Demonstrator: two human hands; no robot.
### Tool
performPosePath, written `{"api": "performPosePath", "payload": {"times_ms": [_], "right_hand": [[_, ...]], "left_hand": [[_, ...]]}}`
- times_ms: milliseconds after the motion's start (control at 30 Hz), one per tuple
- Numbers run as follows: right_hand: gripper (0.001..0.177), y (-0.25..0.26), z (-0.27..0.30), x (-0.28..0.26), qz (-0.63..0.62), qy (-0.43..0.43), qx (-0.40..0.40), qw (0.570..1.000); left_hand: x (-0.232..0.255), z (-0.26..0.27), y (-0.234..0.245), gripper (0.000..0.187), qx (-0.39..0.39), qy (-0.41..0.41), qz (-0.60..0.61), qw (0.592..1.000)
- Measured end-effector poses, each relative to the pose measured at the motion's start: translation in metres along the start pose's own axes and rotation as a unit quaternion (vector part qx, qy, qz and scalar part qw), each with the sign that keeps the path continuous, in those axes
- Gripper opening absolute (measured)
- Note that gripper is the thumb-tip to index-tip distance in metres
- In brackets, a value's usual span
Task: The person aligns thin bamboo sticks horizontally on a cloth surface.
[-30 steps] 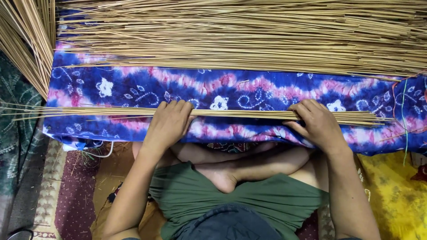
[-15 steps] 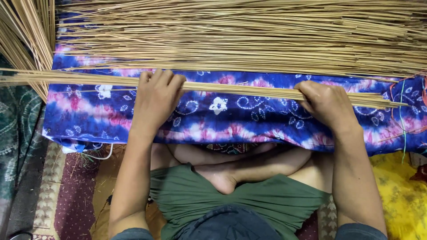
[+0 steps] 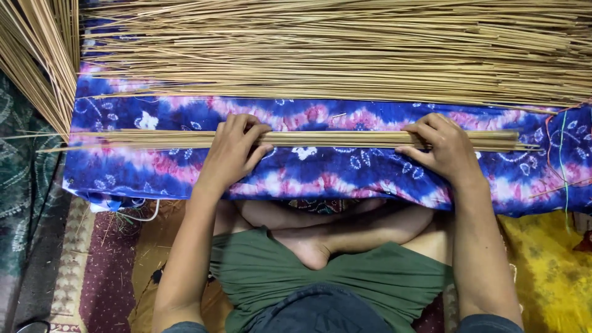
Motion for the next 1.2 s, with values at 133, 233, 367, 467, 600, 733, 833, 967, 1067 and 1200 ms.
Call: {"api": "performPosePath", "payload": {"times_ms": [133,233,367,467,600,733,833,967,1067,1200], "right_hand": [[0.042,-0.011,0.016,0.015,0.022,0.009,0.025,0.999],[0.02,-0.012,0.003,0.032,0.049,0.036,0.075,0.995],[0.007,-0.007,-0.063,0.047,0.034,0.065,0.12,0.99],[0.008,0.009,-0.125,0.024,-0.035,0.079,0.121,0.989],[0.009,-0.018,-0.164,0.02,-0.085,0.081,0.068,0.991],[0.018,-0.037,-0.162,0.013,-0.021,0.087,0.101,0.991],[0.02,-0.034,-0.155,0.005,-0.007,0.116,0.124,0.985],[0.019,-0.032,-0.158,0.008,0.054,0.104,0.157,0.981],[0.019,-0.038,-0.153,0.027,0.066,0.112,0.184,0.974],[0.018,-0.018,-0.133,0.037,0.052,0.065,0.227,0.97]], "left_hand": [[0.002,0.006,0.001,0.036,0.007,-0.007,-0.001,1.0],[0.006,-0.008,0.008,0.04,0.011,0.005,0.02,1.0],[0.023,-0.058,0.013,0.022,0.107,-0.041,0.054,0.992],[0.055,-0.104,0.016,0.011,0.196,-0.079,0.079,0.974],[0.067,-0.152,-0.002,0.007,0.284,-0.093,0.053,0.953],[0.068,-0.166,-0.036,0.015,0.308,-0.128,-0.005,0.943],[0.073,-0.158,-0.049,0.013,0.283,-0.166,-0.027,0.944],[0.067,-0.157,-0.051,0.026,0.253,-0.172,-0.075,0.949],[0.065,-0.154,-0.05,0.023,0.251,-0.15,-0.088,0.952],[0.074,-0.147,-0.037,0.023,0.302,-0.149,-0.091,0.937]]}}
Point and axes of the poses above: each hand's wrist, its own z-axis away from the middle knuckle, its own y-axis out of the back of the hand, x = y × z, the point moved 2 cm from there along -z, towards the middle knuckle, and after that the axes turned 15 degrees about y, right-handed, at the moved point
